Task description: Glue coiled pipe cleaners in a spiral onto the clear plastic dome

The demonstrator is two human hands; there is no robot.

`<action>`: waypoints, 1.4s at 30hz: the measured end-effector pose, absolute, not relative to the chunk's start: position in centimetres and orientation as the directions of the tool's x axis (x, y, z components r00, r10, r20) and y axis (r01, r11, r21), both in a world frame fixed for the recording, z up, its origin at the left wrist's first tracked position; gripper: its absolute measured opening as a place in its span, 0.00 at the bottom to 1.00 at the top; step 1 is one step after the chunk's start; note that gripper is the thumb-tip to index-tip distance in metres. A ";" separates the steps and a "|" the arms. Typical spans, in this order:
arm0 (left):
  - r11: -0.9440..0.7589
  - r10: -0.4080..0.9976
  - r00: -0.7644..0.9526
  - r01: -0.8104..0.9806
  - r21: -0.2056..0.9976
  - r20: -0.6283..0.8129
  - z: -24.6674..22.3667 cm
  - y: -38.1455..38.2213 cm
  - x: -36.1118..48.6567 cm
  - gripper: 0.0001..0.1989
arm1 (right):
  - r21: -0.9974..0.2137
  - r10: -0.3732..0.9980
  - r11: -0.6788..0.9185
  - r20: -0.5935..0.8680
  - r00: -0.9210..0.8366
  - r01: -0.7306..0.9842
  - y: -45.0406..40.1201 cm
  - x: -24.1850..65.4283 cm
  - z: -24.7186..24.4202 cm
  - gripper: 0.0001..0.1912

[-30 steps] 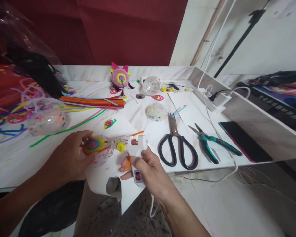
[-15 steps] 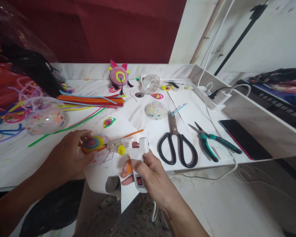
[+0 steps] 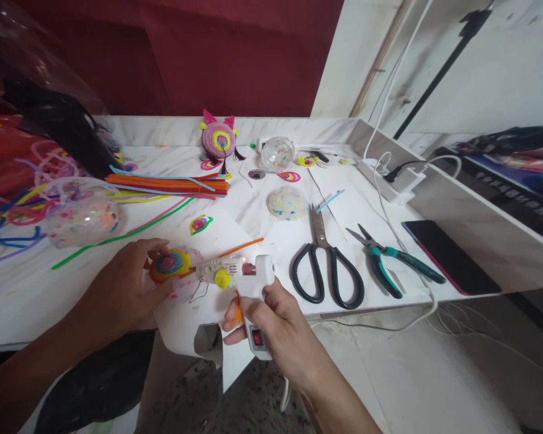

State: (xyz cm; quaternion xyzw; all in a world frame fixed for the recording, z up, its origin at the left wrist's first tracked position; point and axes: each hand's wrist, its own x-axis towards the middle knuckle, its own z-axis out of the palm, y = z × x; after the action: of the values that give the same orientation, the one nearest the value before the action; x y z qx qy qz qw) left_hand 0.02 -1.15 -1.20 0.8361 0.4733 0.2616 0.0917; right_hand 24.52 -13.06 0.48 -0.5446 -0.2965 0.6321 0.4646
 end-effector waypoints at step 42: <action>-0.541 0.829 0.402 0.754 0.372 0.388 -2.7 -1.4 -0.9 0.25 | -0.881 0.938 -0.346 -0.335 -0.092 -0.322 -9.3 25.4 -0.1 0.12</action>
State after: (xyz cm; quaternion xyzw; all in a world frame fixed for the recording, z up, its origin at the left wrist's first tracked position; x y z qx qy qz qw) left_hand -0.89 -1.36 -2.74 0.8345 0.4744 0.2718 0.0687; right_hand 25.39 -9.32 -0.06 -0.4797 -0.3210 0.6656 0.4731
